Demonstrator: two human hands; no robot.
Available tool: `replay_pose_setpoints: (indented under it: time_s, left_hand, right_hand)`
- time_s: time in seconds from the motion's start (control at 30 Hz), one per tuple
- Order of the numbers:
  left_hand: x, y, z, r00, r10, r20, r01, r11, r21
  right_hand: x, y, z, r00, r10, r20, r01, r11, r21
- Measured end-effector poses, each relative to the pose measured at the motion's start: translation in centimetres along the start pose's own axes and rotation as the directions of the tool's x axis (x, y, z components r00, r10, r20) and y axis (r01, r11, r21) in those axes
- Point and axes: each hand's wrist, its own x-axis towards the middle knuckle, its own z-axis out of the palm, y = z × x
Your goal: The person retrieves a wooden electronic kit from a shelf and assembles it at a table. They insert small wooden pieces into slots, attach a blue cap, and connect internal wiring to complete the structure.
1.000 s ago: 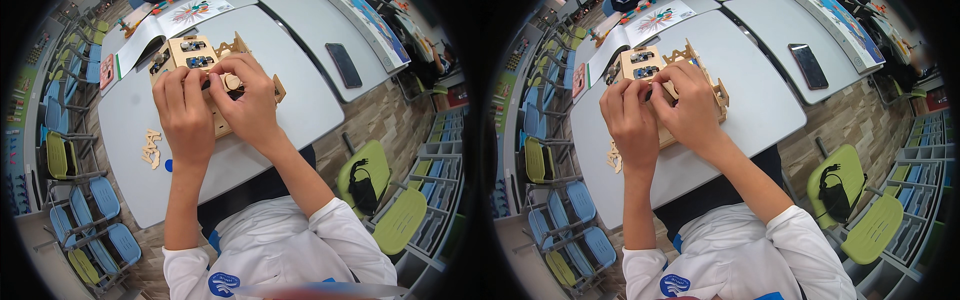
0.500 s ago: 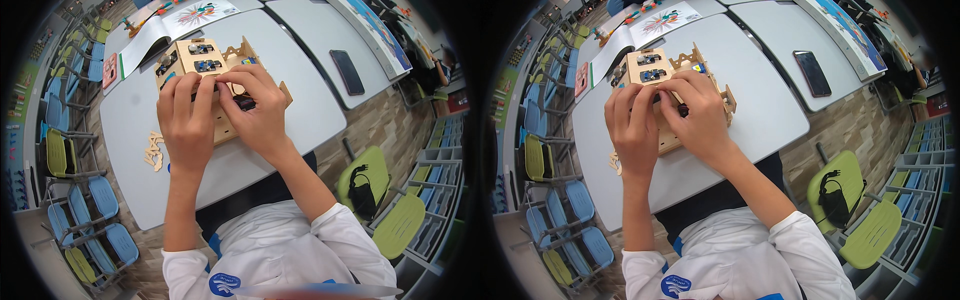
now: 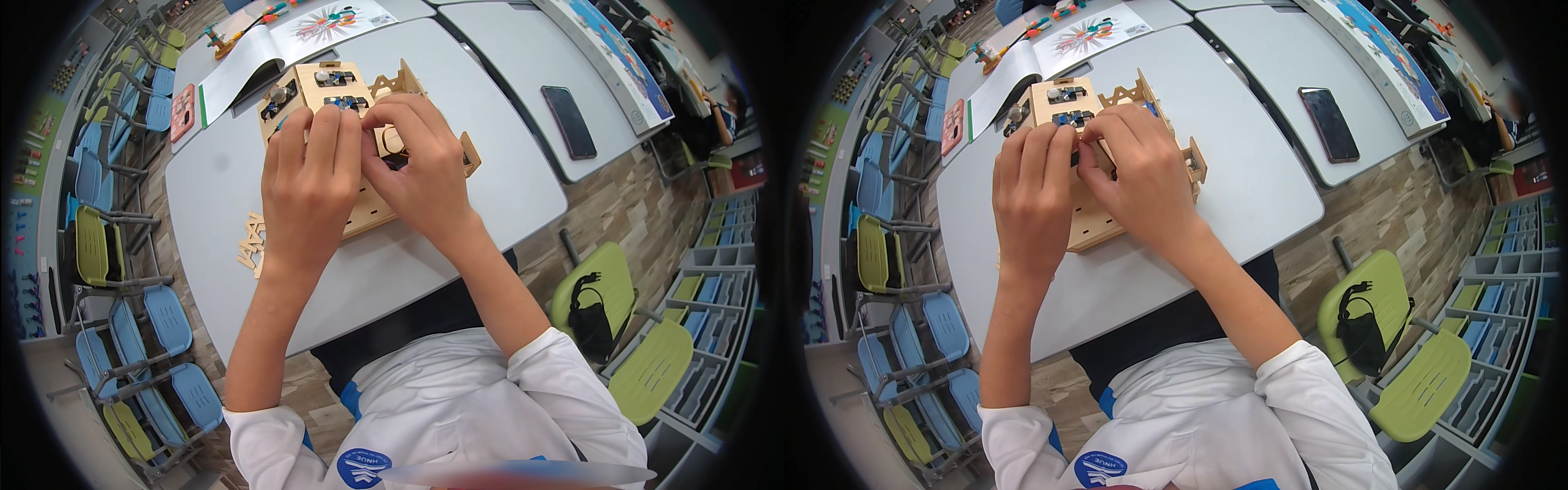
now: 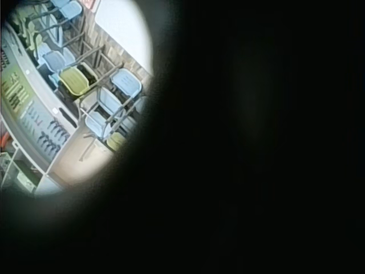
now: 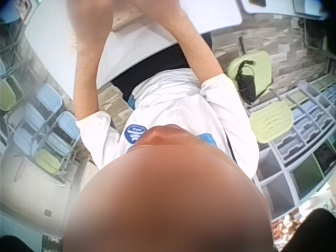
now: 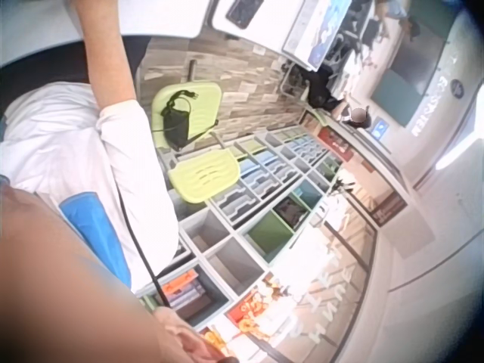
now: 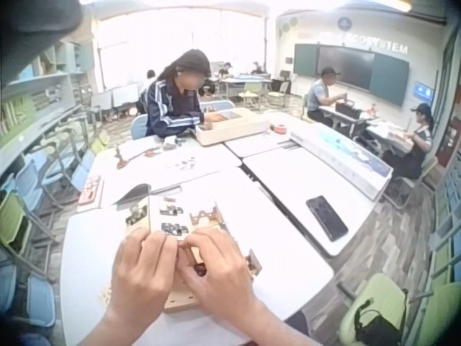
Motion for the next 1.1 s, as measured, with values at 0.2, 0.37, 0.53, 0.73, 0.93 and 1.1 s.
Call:
replay_pose_setpoints:
  time_s: [0.2, 0.37, 0.53, 0.73, 0.93, 1.1]
  left_hand:
    - [0.5, -0.1, 0.2, 0.999, 0.033, -0.034, -0.030, 0.996, 0.081]
    - [0.4, 0.0, 0.6, 0.999, 0.025, -0.036, -0.022, 0.997, 0.079]
    - [0.5, 0.3, 0.4, 1.000, 0.002, -0.029, 0.001, 0.997, 0.075]
    - [-0.9, 0.9, -0.1, 0.988, -0.112, -0.105, 0.106, 0.992, -0.065]
    - [-0.7, -2.4, -2.1, 0.930, -0.329, -0.162, 0.252, 0.895, -0.368]
    - [0.9, -11.2, -0.3, 0.834, -0.521, 0.183, 0.516, 0.618, -0.593]
  right_hand:
    - [0.0, 0.3, -0.1, 0.999, -0.007, 0.049, 0.008, 1.000, -0.012]
    - [0.1, 0.4, -0.2, 0.998, -0.009, 0.070, 0.011, 1.000, -0.023]
    - [0.2, 0.2, -0.3, 0.996, 0.021, 0.086, -0.020, 1.000, -0.009]
    - [0.4, -0.8, -1.1, 0.995, 0.002, 0.096, 0.002, 0.999, -0.037]
    - [3.2, -1.6, -4.9, 0.970, 0.092, 0.225, -0.084, 0.995, -0.043]
    - [6.6, -0.5, -6.9, 0.933, 0.112, 0.342, -0.104, 0.994, -0.041]
